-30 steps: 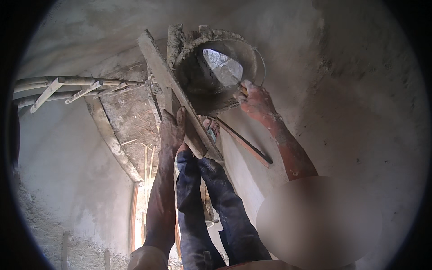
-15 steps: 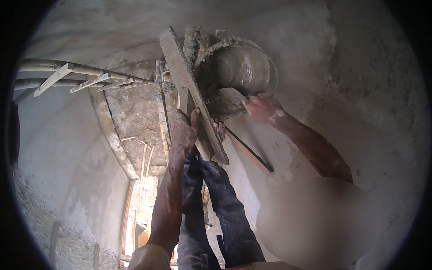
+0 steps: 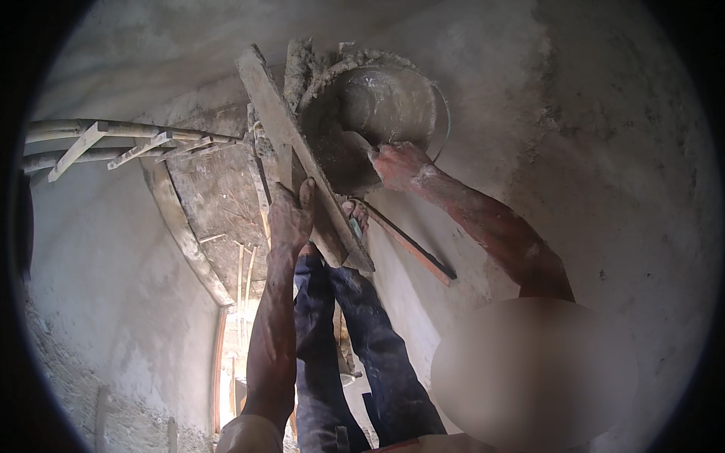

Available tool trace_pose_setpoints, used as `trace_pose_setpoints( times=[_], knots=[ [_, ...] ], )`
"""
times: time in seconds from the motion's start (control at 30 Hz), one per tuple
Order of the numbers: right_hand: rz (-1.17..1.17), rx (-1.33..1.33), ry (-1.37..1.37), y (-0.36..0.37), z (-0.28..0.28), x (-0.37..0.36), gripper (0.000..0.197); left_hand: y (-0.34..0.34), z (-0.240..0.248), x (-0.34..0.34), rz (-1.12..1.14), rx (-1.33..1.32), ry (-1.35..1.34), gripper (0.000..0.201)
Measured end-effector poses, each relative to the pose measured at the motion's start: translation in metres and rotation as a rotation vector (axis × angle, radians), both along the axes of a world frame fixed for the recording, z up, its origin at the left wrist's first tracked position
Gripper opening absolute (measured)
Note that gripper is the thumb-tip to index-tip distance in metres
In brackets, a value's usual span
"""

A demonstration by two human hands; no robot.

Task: The person applies wet plaster to an interior corner wall and smooths it using a wooden float and a trowel. The person stands on a wooden scaffold, repeatedly scooping plaster from a bucket and spreading it onto the wall surface.

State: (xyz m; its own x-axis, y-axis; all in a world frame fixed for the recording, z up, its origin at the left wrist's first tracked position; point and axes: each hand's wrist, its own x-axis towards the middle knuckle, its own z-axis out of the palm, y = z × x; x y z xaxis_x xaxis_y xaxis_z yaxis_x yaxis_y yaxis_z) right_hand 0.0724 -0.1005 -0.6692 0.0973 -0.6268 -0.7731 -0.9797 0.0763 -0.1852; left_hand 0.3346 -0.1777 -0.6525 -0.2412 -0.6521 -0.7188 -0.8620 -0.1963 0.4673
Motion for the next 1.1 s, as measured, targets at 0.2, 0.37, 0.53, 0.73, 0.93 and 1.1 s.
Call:
trace_pose_setpoints(
  times=[0.2,0.37,0.53,0.73,0.93,1.1],
  knots=[
    [-0.56,-0.117,-0.135,0.03,0.032,-0.077,0.036,0.005,-0.007,-0.007,0.029,0.022,0.09,0.075],
    [-0.322,-0.348,0.115,0.019,-0.024,-0.073,0.028,0.008,-0.011,-0.015,-0.023,0.071,0.008,0.068],
    [-0.022,-0.251,-0.047,0.025,-0.014,-0.014,0.041,0.015,-0.019,-0.004,0.079,-0.066,0.178,0.074],
    [-0.197,-0.124,0.001,0.023,0.058,-0.059,0.037,0.013,-0.013,-0.009,0.069,-0.092,0.176,0.075],
    [-0.349,-0.198,0.109,0.011,0.014,-0.047,0.033,0.012,-0.007,-0.018,0.068,-0.088,0.199,0.074],
    [-0.081,-0.253,-0.13,0.028,-0.009,-0.004,0.032,0.007,-0.005,-0.012,-0.033,-0.028,0.052,0.078]
  ],
)
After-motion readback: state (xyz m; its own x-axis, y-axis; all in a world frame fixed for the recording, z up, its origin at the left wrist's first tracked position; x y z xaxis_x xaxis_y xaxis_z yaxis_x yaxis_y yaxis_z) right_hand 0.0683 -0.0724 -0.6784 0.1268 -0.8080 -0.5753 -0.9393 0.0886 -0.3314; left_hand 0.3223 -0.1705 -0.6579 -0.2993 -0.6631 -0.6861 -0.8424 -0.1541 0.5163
